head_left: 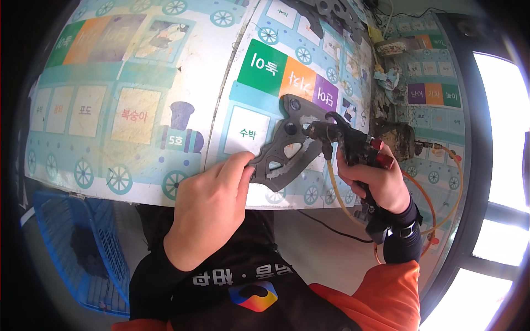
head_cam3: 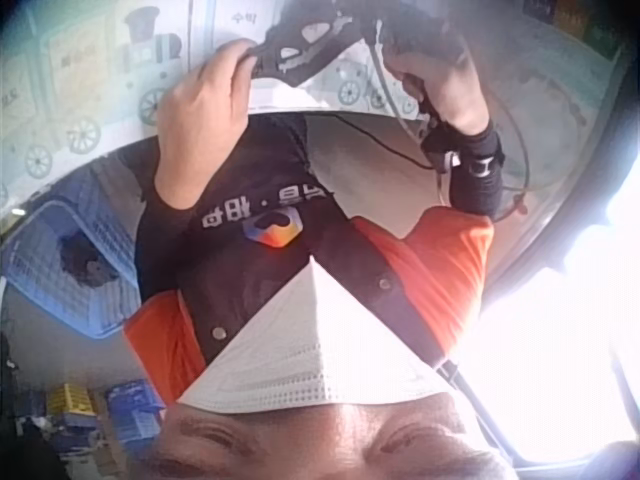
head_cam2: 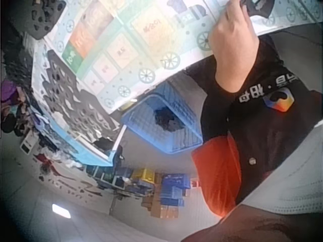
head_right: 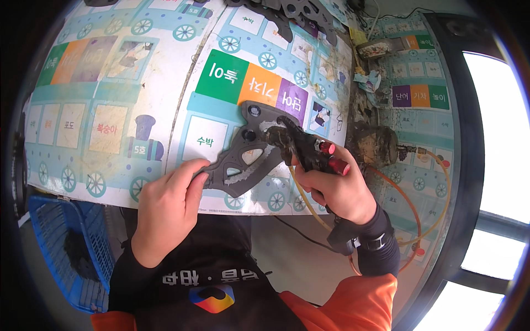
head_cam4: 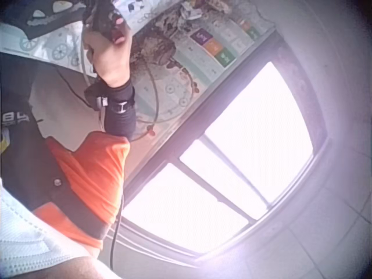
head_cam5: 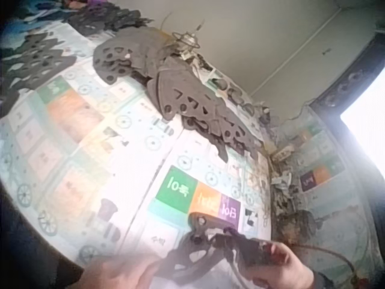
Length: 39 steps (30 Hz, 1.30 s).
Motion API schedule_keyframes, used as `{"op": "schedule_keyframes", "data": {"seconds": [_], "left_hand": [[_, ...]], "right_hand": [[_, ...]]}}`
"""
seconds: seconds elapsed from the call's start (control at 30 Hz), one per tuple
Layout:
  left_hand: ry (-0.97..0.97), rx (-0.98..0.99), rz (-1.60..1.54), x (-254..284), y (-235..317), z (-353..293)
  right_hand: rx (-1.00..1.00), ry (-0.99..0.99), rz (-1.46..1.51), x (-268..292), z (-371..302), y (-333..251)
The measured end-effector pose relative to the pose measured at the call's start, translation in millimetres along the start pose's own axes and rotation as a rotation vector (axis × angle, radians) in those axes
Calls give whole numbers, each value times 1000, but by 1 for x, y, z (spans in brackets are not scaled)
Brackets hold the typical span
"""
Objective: Applying adhesive to gray shoe upper components using a handheld applicator gun.
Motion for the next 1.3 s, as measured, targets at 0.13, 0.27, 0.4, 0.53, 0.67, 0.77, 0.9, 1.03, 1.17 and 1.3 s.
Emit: {"op": "schedule_keyframes", "data": {"seconds": [0.13, 0.27, 0.4, 0.53, 0.67, 0.77, 0.9, 1.03, 1.17, 1.3], "left_hand": [[0, -1, -4, 0, -1, 0], [-2, -2, -1, 0, 0, 0], [4, -5, -7, 0, 0, 0], [5, -8, -3, 0, 0, 0], [1, -6, 2, -1, 0, 0], [4, -5, 4, -1, 0, 0], [8, -5, 8, -1, -1, -1], [40, -56, 39, -2, -2, 0], [15, -26, 17, -1, -1, -1], [-1, -1, 2, 0, -1, -1]], "right_hand": [[-27, 4, -31, 1, -3, 4], [-37, -7, -14, 3, -8, 7], [-49, -4, 10, 6, -12, 13], [-64, 17, 8, 8, -15, 18], [-51, 14, 21, 8, -17, 19], [-41, 4, 12, 6, -16, 18], [-33, -9, 31, 1, -15, 16], [-30, -20, 40, -4, -14, 14], [-35, -15, 22, -8, -14, 12], [-32, -33, 4, -12, -13, 10]]}}
Point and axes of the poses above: each hand's wrist, its own z-axis towards the middle knuckle, its own x-axis out of the back of the hand, y = z × x, the point moved 1 cm from there along z, towards the middle knuckle, and after that the axes turned 12 degrees about z, right-handed, at the moved point
